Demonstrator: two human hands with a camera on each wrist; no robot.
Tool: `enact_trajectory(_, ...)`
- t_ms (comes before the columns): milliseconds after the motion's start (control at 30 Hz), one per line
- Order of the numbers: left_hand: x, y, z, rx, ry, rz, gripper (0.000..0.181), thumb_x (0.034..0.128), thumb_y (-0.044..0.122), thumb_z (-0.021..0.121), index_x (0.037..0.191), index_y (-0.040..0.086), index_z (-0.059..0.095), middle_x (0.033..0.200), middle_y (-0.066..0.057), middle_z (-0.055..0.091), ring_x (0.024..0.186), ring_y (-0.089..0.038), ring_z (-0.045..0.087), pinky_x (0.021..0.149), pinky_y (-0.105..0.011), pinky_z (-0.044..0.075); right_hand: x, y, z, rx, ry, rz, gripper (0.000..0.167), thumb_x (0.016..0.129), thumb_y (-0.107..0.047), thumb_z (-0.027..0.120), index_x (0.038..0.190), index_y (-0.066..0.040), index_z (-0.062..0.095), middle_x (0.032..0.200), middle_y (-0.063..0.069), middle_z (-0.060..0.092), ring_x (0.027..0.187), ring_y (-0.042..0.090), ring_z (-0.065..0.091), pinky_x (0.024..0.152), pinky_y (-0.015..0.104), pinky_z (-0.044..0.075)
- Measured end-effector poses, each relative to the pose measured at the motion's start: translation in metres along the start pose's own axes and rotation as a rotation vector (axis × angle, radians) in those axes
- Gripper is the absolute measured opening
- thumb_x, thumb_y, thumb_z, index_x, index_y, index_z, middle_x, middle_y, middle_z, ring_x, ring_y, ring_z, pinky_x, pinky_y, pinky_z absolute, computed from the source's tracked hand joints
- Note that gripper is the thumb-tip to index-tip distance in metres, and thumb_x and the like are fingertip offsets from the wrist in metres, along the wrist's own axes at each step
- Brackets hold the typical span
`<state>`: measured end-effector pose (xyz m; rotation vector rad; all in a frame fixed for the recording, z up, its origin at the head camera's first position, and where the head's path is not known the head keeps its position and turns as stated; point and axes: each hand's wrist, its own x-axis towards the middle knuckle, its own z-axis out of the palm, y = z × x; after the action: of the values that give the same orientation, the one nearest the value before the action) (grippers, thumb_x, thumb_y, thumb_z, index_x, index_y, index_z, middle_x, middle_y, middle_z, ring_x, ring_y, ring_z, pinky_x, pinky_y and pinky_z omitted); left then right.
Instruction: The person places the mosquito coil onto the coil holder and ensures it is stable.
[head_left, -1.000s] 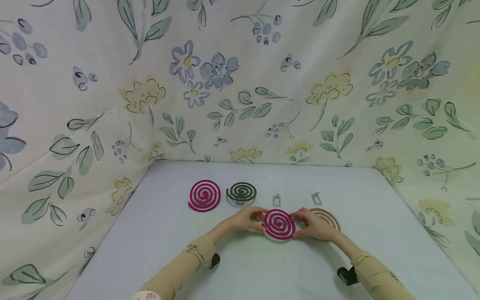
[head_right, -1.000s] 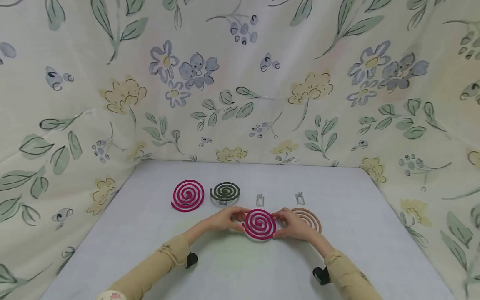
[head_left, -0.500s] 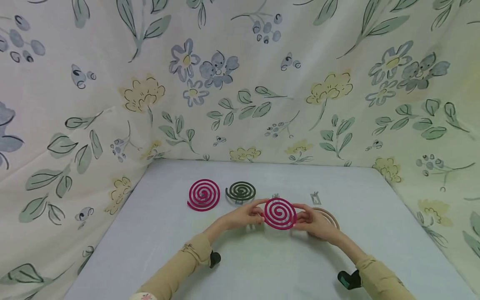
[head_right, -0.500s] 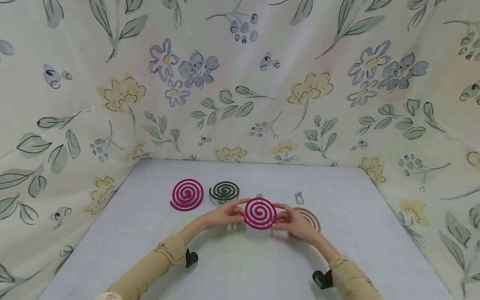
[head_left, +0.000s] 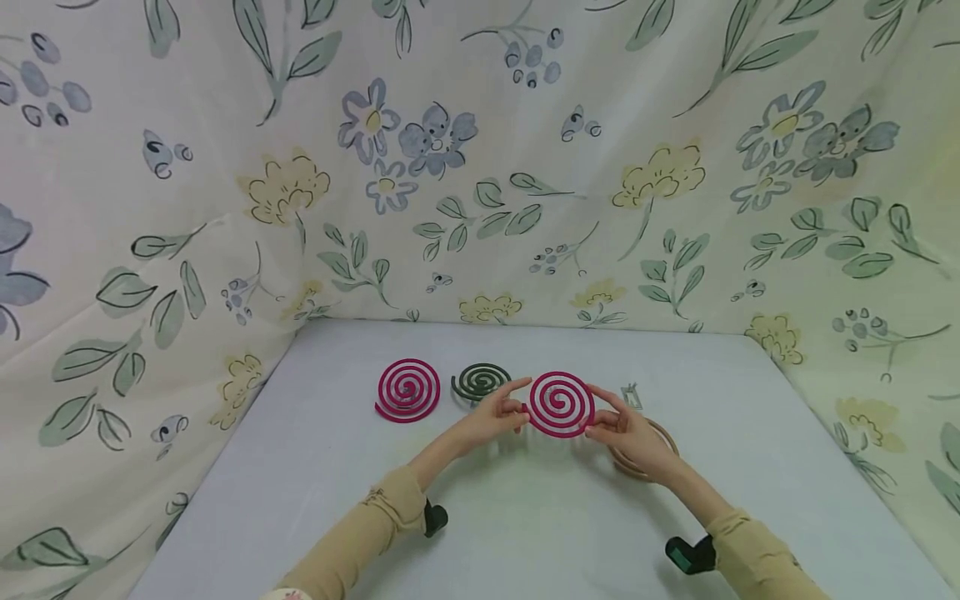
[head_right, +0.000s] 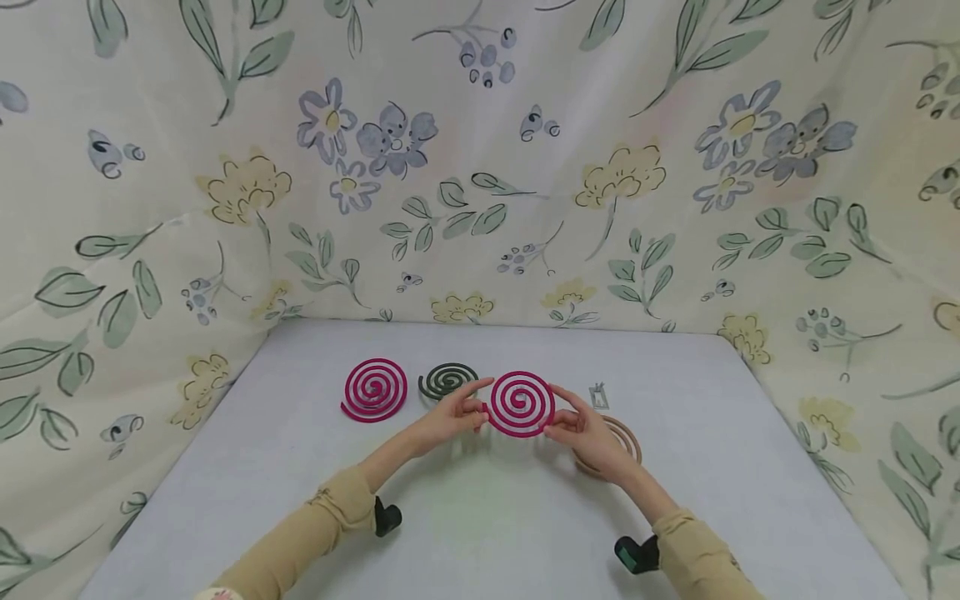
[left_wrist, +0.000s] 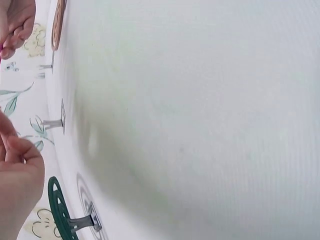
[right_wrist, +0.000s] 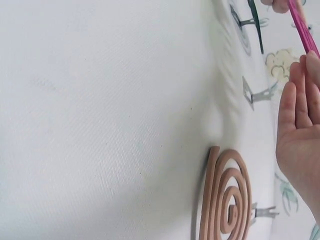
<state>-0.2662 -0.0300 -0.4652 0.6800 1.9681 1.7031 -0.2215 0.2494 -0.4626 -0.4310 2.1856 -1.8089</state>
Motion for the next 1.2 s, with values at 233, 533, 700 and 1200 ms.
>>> enact_trajectory(233, 0.008, -0.003, 0.012, -0.031, 0.259, 0.123, 0.047, 0.0939, 0.005, 0.056, 0.138, -0.002, 0.04, 0.098, -0.029, 0.061, 0.072, -0.017, 0.053, 0.07, -0.033, 0.048, 0.006, -0.003, 0.007, 0.023, 0.137, 0.012, 0.072, 0.091, -0.015, 0.063, 0.149, -0.011, 0.021, 0.1, -0.008, 0.066, 0.096, 0.011, 0.063, 0.085, 0.02, 0.051)
enact_trajectory(533, 0.017, -0.007, 0.028, 0.035, 0.468, 0.164, 0.042, 0.0887, 0.007, 0.064, 0.128, -0.004, 0.054, 0.103, -0.026, 0.063, 0.073, -0.011, 0.05, 0.059, -0.015, 0.041, 0.013, 0.005, 0.011, 0.117, 0.216, -0.049, 0.07, 0.091, -0.007, 0.061, 0.149, -0.006, 0.022, 0.096, -0.012, 0.066, 0.092, 0.002, 0.063, 0.085, 0.019, 0.052)
enact_trajectory(700, 0.023, -0.006, 0.036, 0.067, 0.504, 0.107, 0.057, 0.0819, 0.008, 0.073, 0.133, -0.001, 0.05, 0.105, -0.02, 0.062, 0.072, -0.01, 0.047, 0.057, -0.014, 0.039, 0.016, 0.01, 0.01, 0.082, 0.243, -0.035, 0.07, 0.092, -0.012, 0.061, 0.15, -0.011, 0.022, 0.098, -0.011, 0.066, 0.099, 0.009, 0.064, 0.085, 0.02, 0.052)
enact_trajectory(1200, 0.038, -0.011, 0.039, 0.26, 0.523, 0.082, 0.066, 0.0751, 0.014, 0.08, 0.133, 0.003, 0.05, 0.096, -0.012, 0.061, 0.068, -0.006, 0.045, 0.058, -0.014, 0.038, 0.029, 0.024, 0.011, 0.197, 0.259, -0.048, 0.065, 0.093, -0.003, 0.056, 0.149, -0.003, 0.022, 0.091, -0.011, 0.064, 0.088, 0.004, 0.063, 0.083, 0.02, 0.052)
